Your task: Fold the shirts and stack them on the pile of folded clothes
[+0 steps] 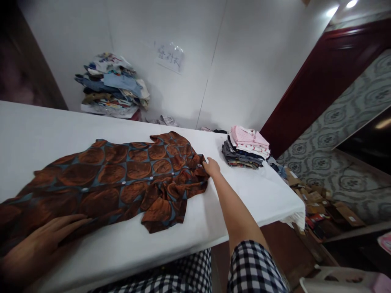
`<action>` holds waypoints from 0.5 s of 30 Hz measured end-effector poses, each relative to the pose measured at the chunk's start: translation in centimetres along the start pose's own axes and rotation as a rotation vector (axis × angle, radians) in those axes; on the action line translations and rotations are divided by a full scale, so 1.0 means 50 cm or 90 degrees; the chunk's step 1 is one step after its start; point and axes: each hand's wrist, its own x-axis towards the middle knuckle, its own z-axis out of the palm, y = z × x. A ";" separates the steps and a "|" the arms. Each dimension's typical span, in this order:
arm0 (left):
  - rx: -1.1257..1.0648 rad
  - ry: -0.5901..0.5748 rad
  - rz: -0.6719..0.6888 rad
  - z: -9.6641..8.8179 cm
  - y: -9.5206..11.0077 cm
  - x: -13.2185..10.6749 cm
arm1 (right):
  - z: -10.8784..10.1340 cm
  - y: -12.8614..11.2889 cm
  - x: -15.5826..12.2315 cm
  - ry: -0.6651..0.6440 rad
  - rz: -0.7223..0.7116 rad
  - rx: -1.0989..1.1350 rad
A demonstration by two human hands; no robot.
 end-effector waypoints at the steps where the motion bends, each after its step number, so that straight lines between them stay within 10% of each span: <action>1: -0.005 0.004 -0.005 0.003 0.001 -0.002 | 0.002 0.015 0.013 0.008 0.046 -0.047; 7: -0.020 0.006 -0.039 -0.014 0.024 0.003 | 0.033 0.062 0.047 -0.005 0.112 -0.114; 15: 0.005 -0.008 -0.020 -0.019 0.036 0.001 | -0.039 0.232 0.021 0.059 0.245 -0.156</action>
